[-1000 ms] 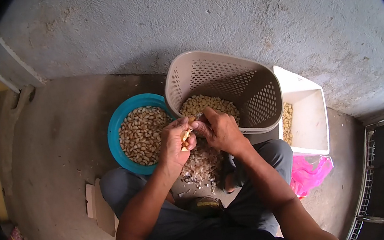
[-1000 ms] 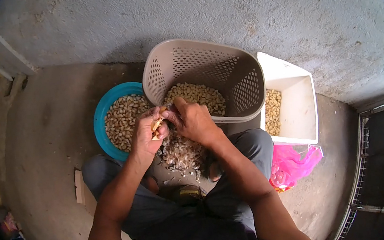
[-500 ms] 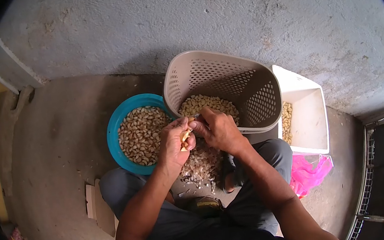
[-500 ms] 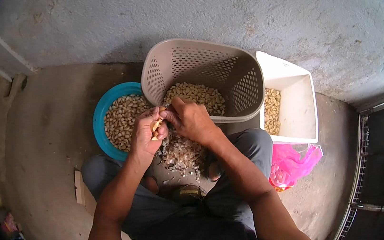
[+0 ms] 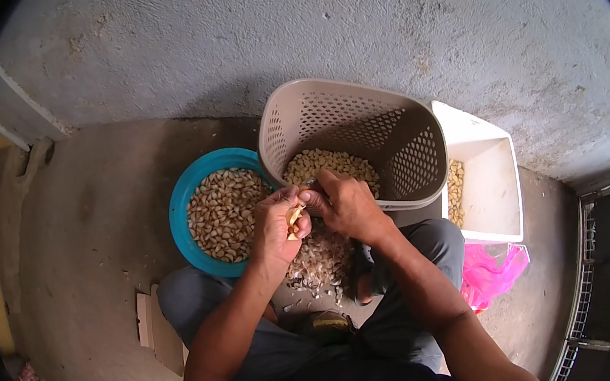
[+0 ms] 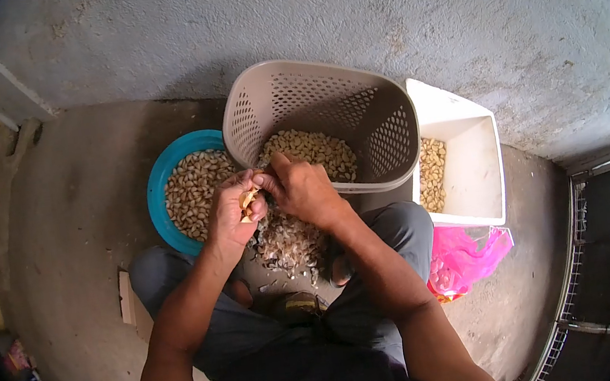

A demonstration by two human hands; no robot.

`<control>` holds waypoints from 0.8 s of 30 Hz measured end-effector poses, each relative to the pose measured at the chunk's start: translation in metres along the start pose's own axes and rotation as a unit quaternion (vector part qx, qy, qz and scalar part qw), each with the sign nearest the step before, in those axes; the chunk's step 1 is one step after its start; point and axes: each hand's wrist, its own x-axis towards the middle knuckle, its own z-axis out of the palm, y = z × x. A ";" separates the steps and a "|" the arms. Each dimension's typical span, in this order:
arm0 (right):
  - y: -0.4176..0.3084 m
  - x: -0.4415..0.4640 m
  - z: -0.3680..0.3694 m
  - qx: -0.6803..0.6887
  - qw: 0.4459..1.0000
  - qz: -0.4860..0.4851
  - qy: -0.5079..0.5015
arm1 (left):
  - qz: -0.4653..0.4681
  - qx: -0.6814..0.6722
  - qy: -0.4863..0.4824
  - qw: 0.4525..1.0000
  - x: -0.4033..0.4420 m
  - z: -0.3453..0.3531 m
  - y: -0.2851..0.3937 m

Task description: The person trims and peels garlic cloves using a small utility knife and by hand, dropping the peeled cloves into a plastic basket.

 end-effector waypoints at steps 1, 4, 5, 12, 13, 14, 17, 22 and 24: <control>-0.003 0.000 -0.001 -0.018 1.000 0.012 -0.020 | -0.002 0.000 0.006 1.000 -0.001 0.002 0.001; -0.005 0.000 0.000 -0.042 0.998 0.016 -0.046 | -0.002 0.003 0.020 1.000 -0.002 0.002 0.001; -0.005 -0.001 0.001 -0.044 0.998 0.011 -0.048 | 0.000 0.004 0.023 1.000 -0.002 0.002 0.001; -0.008 -0.007 -0.003 -0.049 0.996 -0.061 -0.045 | -0.020 0.015 0.042 0.999 -0.003 0.007 0.004; -0.010 -0.008 -0.008 -0.049 0.995 -0.074 -0.052 | -0.024 0.014 0.045 0.999 -0.001 0.005 0.003; -0.011 -0.010 -0.012 -0.050 0.993 -0.087 -0.059 | -0.029 0.012 0.047 0.998 0.000 0.003 0.002; -0.010 -0.014 -0.021 -0.040 0.989 -0.108 -0.091 | -0.047 0.028 0.048 0.997 -0.006 0.011 0.011; -0.006 -0.017 -0.046 -0.032 0.968 -0.033 -0.246 | -0.060 0.000 -0.014 0.998 -0.002 0.001 0.007; -0.002 -0.015 -0.055 0.007 0.958 0.009 -0.288 | -0.066 -0.006 -0.047 0.997 0.000 -0.001 0.007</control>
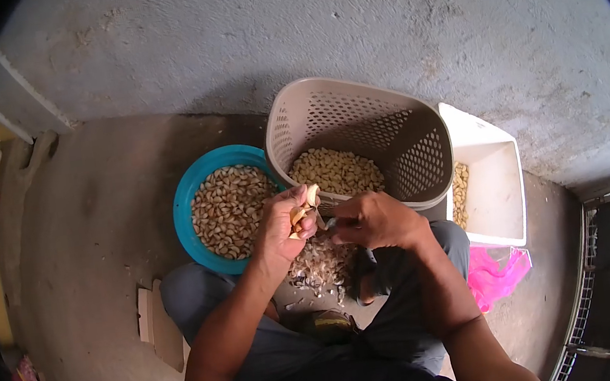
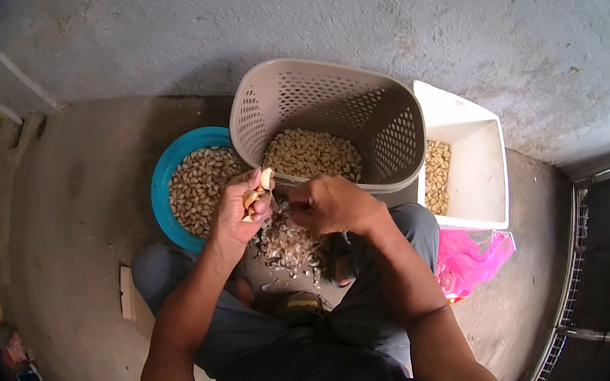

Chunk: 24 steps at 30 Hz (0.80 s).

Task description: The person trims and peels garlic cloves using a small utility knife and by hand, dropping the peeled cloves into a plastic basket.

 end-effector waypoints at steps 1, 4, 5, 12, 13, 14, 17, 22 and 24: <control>0.003 -0.001 -0.005 0.040 0.999 0.019 -0.011 | -0.006 0.002 -0.016 1.000 0.001 0.000 0.002; 0.013 0.002 -0.008 0.158 0.983 0.014 0.089 | -0.023 0.036 -0.057 0.997 -0.001 0.001 0.004; 0.018 0.005 -0.006 0.195 0.970 0.002 0.144 | -0.028 0.051 -0.071 0.996 -0.001 0.003 0.003; 0.032 0.022 0.019 0.313 0.938 -0.024 0.145 | -0.045 0.080 -0.062 0.994 -0.004 0.010 -0.012; 0.033 0.021 0.017 0.319 0.938 0.000 0.134 | -0.043 0.086 -0.070 0.993 -0.004 0.009 -0.012; 0.034 0.020 0.015 0.327 0.934 0.019 0.144 | -0.041 0.096 -0.054 0.993 -0.004 0.009 -0.013; 0.035 0.019 0.011 0.322 0.925 0.042 0.200 | -0.026 0.128 -0.024 0.991 -0.009 0.021 -0.010; 0.029 0.024 0.026 0.208 0.935 -0.007 0.288 | 0.024 0.162 -0.003 0.987 -0.010 0.020 -0.013; 0.017 0.024 0.026 0.207 0.930 -0.013 0.305 | 0.029 0.157 0.009 0.987 -0.012 0.019 -0.013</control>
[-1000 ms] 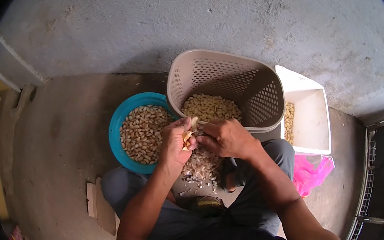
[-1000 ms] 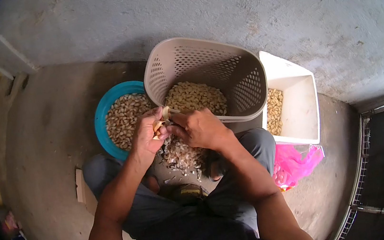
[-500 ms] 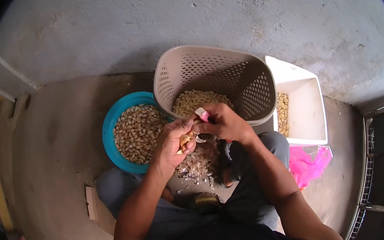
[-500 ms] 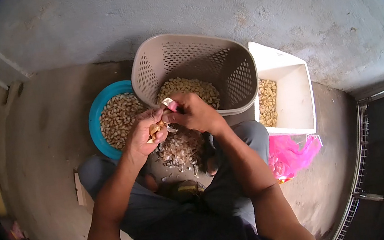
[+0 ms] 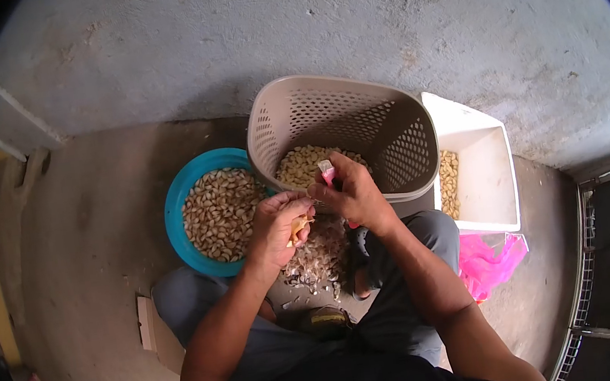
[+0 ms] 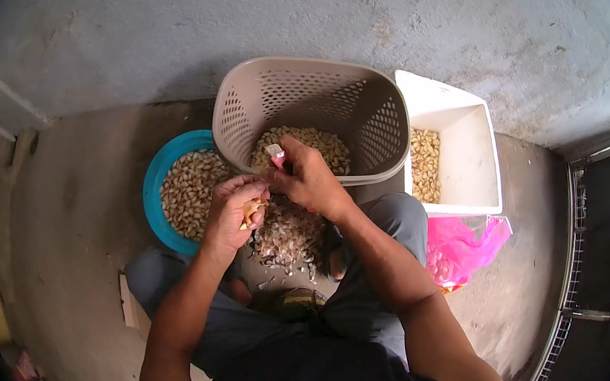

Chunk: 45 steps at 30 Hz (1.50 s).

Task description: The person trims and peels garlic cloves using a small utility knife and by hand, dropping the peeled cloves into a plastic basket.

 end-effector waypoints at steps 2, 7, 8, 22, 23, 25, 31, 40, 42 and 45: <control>-0.004 -0.004 0.005 0.002 1.000 -0.012 -0.006 | 0.003 -0.008 0.006 1.000 -0.002 0.000 0.001; -0.006 -0.012 0.012 0.123 0.992 -0.003 -0.022 | 0.007 -0.027 0.012 1.000 -0.013 0.007 0.008; -0.007 -0.014 0.010 0.187 0.980 0.051 -0.037 | 0.015 -0.021 0.003 1.000 -0.017 0.009 0.009; -0.022 -0.038 0.003 0.120 0.992 0.004 -0.036 | 0.041 0.004 -0.029 0.999 -0.037 0.014 0.007; -0.023 -0.044 0.001 0.075 0.997 -0.011 -0.034 | 0.050 0.013 -0.027 0.998 -0.039 0.015 0.006; -0.026 -0.055 -0.001 -0.014 0.999 -0.037 -0.029 | 0.064 0.031 -0.021 0.997 -0.043 0.019 0.001; -0.038 -0.086 -0.017 0.164 0.978 0.099 -0.082 | 0.045 0.047 -0.046 0.997 -0.073 0.030 -0.017; -0.009 -0.120 -0.005 0.400 0.898 0.182 0.000 | 0.025 0.039 -0.036 0.998 -0.095 0.022 -0.042; 0.000 -0.118 0.000 0.413 0.895 0.169 0.013 | 0.024 0.036 -0.027 0.999 -0.095 0.019 -0.046; 0.009 -0.116 0.005 0.384 0.912 0.146 0.014 | 0.034 0.100 -0.005 0.994 -0.091 0.010 -0.047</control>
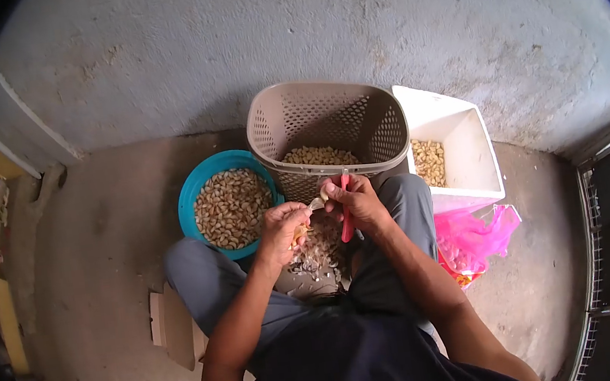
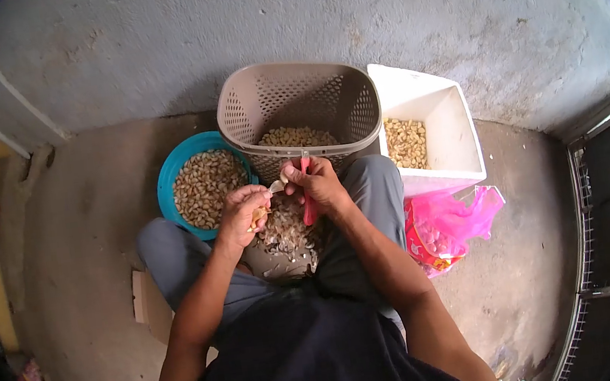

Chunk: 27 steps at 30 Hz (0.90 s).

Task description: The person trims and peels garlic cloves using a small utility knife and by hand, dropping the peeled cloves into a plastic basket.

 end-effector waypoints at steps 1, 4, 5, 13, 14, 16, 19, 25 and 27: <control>0.000 0.000 0.000 0.006 1.000 0.003 0.010 | -0.006 0.005 -0.003 1.000 0.002 -0.005 -0.001; -0.003 0.002 -0.002 0.083 0.995 0.006 0.051 | -0.013 0.033 -0.006 0.999 0.014 -0.018 -0.008; -0.001 0.005 -0.007 0.131 0.990 0.017 0.046 | -0.008 0.051 -0.003 0.999 0.018 -0.021 -0.012; 0.001 0.015 -0.012 0.215 0.975 0.053 -0.004 | 0.068 0.231 -0.020 0.970 0.027 -0.015 -0.015; 0.001 0.015 -0.012 0.226 0.972 0.061 -0.001 | 0.072 0.249 -0.018 0.966 0.028 -0.016 -0.016; 0.000 0.016 -0.010 0.219 0.974 0.063 -0.001 | 0.078 0.286 -0.013 0.955 0.025 -0.012 -0.010; 0.000 0.018 -0.011 0.191 0.980 0.061 -0.012 | 0.192 0.375 0.017 0.907 0.030 -0.015 -0.011; -0.005 0.016 -0.002 0.089 0.994 0.061 -0.014 | 0.265 0.466 0.045 0.843 0.033 -0.021 -0.006; -0.006 0.017 -0.001 0.070 0.995 0.063 -0.013 | 0.291 0.453 0.044 0.841 0.035 -0.022 -0.006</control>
